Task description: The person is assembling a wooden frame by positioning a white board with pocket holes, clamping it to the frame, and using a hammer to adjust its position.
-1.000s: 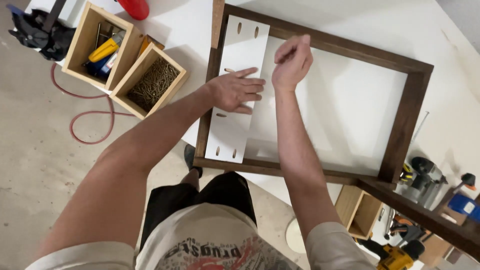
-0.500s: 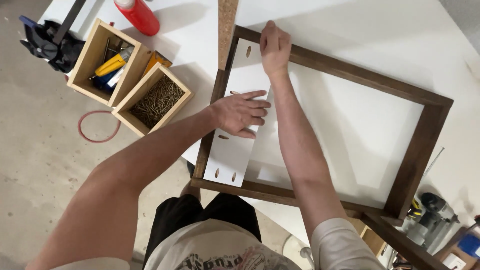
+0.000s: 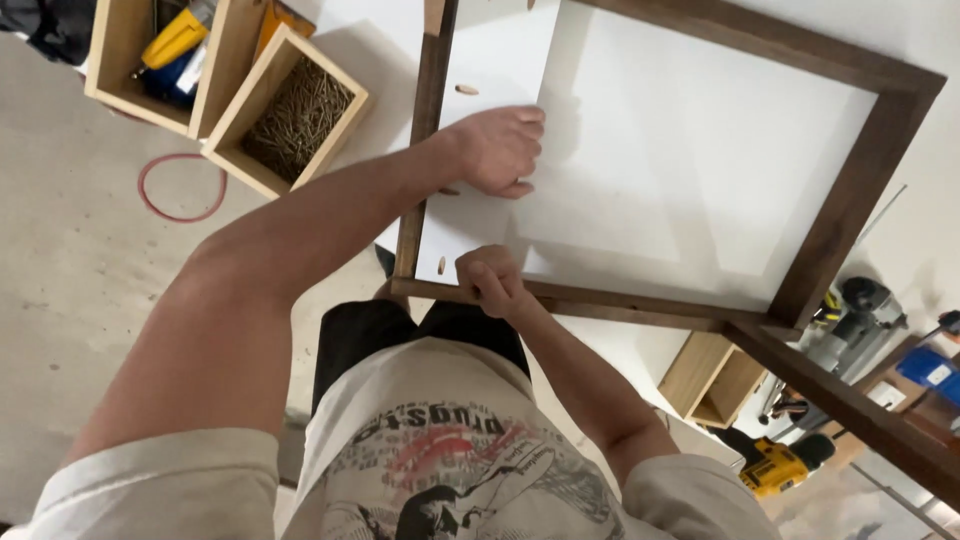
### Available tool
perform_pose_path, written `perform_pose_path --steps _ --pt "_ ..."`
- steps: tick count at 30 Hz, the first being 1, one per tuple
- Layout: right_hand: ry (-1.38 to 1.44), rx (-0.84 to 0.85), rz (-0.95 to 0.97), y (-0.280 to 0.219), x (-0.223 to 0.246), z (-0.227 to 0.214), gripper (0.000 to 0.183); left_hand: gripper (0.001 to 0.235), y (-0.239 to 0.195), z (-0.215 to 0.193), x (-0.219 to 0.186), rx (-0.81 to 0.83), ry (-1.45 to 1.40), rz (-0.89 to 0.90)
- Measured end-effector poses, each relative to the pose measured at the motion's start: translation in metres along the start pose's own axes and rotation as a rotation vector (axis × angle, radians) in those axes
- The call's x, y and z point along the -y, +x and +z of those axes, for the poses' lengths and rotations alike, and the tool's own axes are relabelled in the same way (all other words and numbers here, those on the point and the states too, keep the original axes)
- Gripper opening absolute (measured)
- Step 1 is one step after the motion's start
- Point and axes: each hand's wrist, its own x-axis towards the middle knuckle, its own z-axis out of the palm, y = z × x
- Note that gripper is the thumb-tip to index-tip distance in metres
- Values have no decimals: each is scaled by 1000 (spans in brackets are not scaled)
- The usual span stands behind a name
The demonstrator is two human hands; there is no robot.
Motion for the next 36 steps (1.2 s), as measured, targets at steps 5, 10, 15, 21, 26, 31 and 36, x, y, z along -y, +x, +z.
perform_pose_path --steps 5,10,15,21,26,31,36 --pt "-281 27 4 -16 6 -12 60 63 16 -22 -9 270 89 -18" --pt "-542 87 98 -22 3 -8 58 66 24 -50 -12 461 135 18" --pt "-587 105 119 -27 -5 -11 48 64 22 -47 -8 430 74 2" --pt "-534 67 86 -30 -10 -9 59 64 25 -59 -13 500 66 -27" --pt "-431 98 5 -22 -7 -9 54 60 26 -52 -7 466 52 -52" --pt "-347 42 -26 4 40 7 52 61 18 -38 -8 342 57 -56" --pt "-156 -308 -115 6 55 -18 62 65 29 -58 -14 558 62 -54"
